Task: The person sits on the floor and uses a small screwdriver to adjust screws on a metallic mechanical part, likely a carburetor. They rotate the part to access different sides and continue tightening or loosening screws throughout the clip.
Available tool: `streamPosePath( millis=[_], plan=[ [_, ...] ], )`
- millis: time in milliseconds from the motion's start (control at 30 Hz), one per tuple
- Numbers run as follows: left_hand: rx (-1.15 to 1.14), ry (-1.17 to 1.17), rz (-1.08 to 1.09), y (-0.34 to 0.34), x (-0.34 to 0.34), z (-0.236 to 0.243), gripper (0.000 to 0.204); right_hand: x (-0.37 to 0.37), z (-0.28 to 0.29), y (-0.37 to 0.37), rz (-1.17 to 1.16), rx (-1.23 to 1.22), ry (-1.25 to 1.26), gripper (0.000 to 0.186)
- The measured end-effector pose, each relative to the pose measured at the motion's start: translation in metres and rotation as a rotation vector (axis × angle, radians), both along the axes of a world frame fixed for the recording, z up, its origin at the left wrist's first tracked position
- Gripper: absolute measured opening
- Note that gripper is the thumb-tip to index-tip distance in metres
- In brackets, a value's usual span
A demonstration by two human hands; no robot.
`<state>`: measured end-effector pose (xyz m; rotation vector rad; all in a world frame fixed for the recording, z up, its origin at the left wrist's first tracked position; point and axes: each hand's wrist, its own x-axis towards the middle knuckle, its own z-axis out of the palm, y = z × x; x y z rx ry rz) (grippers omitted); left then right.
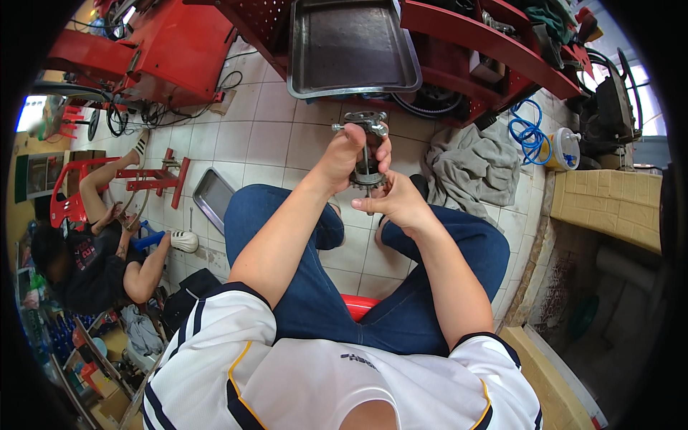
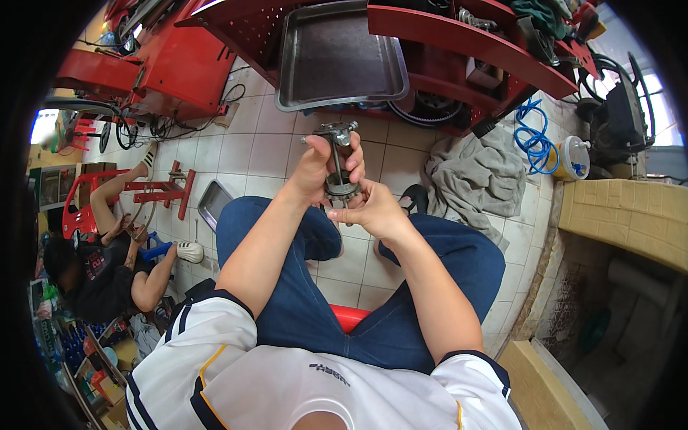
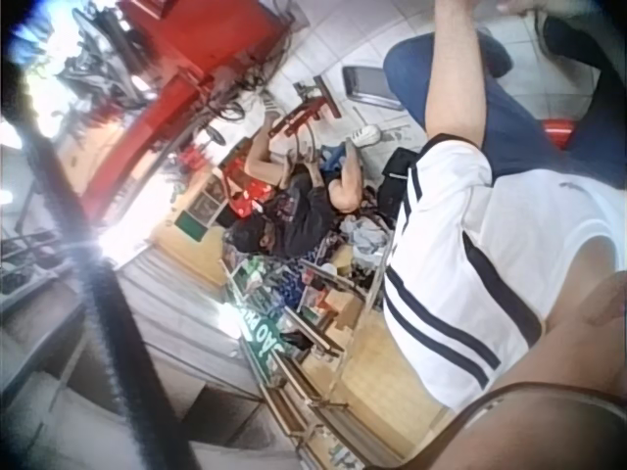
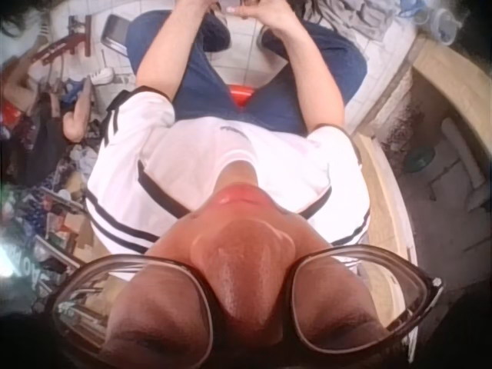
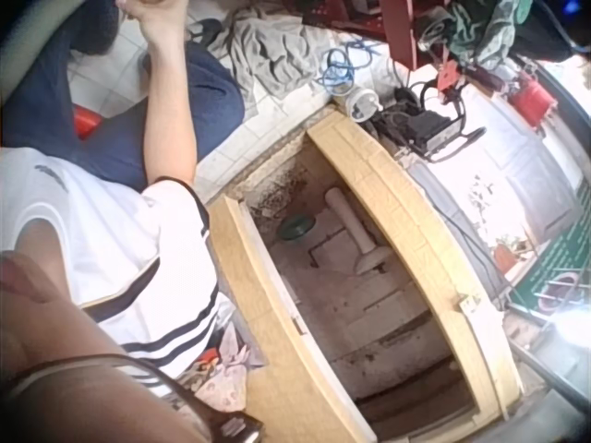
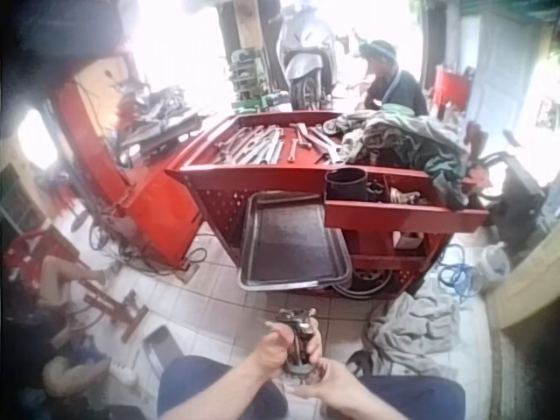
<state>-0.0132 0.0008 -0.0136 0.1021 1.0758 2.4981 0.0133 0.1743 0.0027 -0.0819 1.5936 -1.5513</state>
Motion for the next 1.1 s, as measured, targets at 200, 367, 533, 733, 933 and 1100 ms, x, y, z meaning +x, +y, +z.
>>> streamPosePath(
  millis=[200, 367, 533, 733, 933, 1100],
  plan=[
    [-0.049, 0.009, 0.027, -0.003, -0.001, 0.0, 0.081, 0.005, 0.007, -0.004, -0.072, -0.065, -0.085, 0.04],
    [0.03, -0.017, 0.057, -0.008, -0.004, 0.004, 0.08, -0.003, 0.001, 0.003, -0.019, -0.087, -0.035, 0.032],
    [0.026, -0.015, 0.052, -0.003, -0.001, 0.004, 0.078, 0.001, 0.005, -0.002, -0.1, -0.092, -0.017, 0.022],
    [0.047, -0.014, 0.092, -0.007, -0.004, 0.002, 0.076, 0.001, 0.005, -0.003, -0.185, -0.284, -0.144, 0.045],
    [-0.005, -0.034, 0.069, 0.004, 0.001, 0.003, 0.076, 0.002, 0.002, -0.006, -0.077, 0.043, 0.063, 0.045],
    [-0.024, -0.006, 0.097, -0.001, -0.004, 0.001, 0.076, 0.007, 0.002, -0.01, -0.269, -0.159, -0.082, 0.049]
  ],
)
